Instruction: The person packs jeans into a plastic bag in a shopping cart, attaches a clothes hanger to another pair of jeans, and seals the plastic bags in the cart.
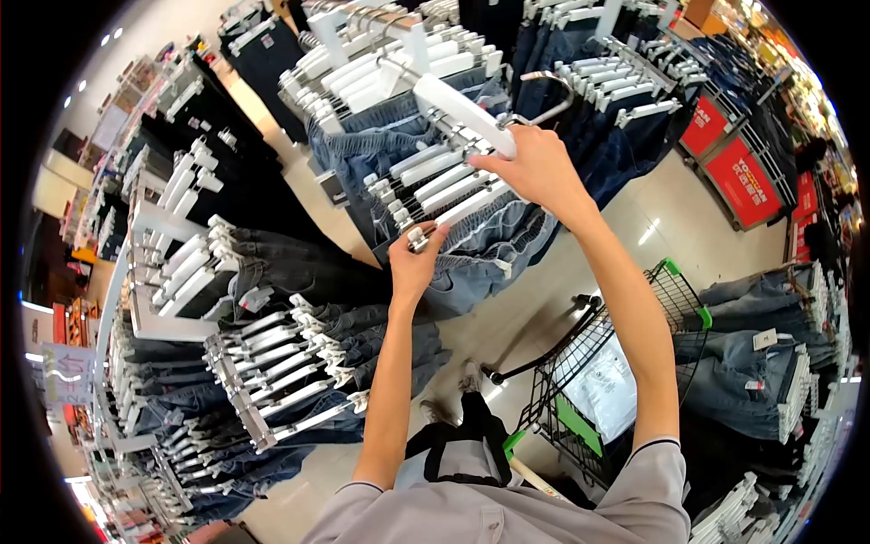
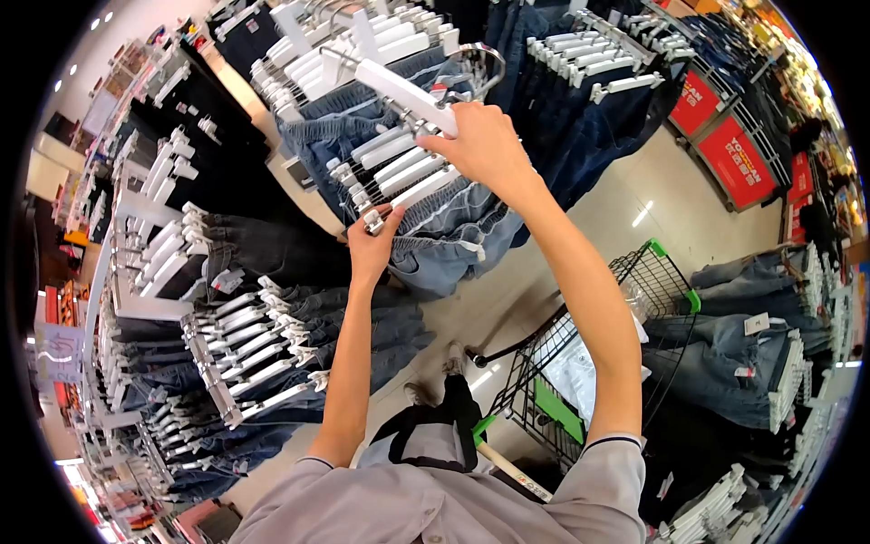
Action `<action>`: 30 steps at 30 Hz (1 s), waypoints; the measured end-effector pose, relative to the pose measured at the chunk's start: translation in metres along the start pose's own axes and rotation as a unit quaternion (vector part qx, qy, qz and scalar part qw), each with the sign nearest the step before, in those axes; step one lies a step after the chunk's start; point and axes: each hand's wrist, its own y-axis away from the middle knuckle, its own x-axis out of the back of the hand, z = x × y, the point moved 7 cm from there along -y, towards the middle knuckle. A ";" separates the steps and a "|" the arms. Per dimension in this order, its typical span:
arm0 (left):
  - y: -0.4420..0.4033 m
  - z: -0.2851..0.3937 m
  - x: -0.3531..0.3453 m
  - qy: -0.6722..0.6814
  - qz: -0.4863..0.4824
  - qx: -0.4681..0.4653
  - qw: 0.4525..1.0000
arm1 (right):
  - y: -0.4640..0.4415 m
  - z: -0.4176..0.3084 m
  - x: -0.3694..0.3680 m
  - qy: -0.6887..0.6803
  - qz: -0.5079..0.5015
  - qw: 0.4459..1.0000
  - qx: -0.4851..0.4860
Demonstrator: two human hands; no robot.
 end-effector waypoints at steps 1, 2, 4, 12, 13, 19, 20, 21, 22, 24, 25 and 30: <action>0.000 0.000 0.001 0.007 0.011 0.005 1.000 | 0.002 0.002 0.006 -0.027 0.036 0.999 0.002; 0.002 0.000 0.001 0.013 0.020 0.012 1.000 | 0.007 0.006 0.014 -0.053 0.072 0.996 0.003; 0.008 0.011 0.006 0.018 0.057 -0.006 0.998 | 0.027 0.010 0.044 -0.038 0.151 0.988 0.016; 0.119 0.102 0.003 -0.012 0.012 -0.232 0.973 | 0.256 0.062 0.002 -0.074 -0.042 0.983 -0.163; 0.134 0.098 -0.004 0.053 -0.082 -0.185 0.978 | 0.292 0.064 -0.023 -0.063 -0.087 0.981 -0.160; 0.234 0.043 0.003 -0.015 -0.415 0.094 0.905 | 0.445 -0.003 -0.084 -0.130 -0.192 0.941 -0.245; 0.248 0.026 0.012 0.033 -0.411 0.122 0.903 | 0.459 -0.012 -0.086 -0.130 -0.191 0.936 -0.266; 0.261 0.019 0.019 0.082 -0.409 0.174 0.892 | 0.469 -0.023 -0.088 -0.127 -0.197 0.939 -0.253; 0.273 0.016 0.026 0.106 -0.387 0.201 0.894 | 0.480 -0.029 -0.086 -0.102 -0.185 0.940 -0.267; 0.292 0.002 0.040 0.105 -0.364 0.297 0.877 | 0.496 -0.042 -0.090 -0.076 -0.176 0.944 -0.269; 0.301 -0.005 0.045 0.046 -0.377 0.323 0.867 | 0.506 -0.047 -0.092 -0.067 -0.165 0.944 -0.279; 0.326 0.006 0.043 0.011 -0.436 0.237 0.868 | 0.541 -0.082 -0.070 -0.090 -0.203 0.903 -0.368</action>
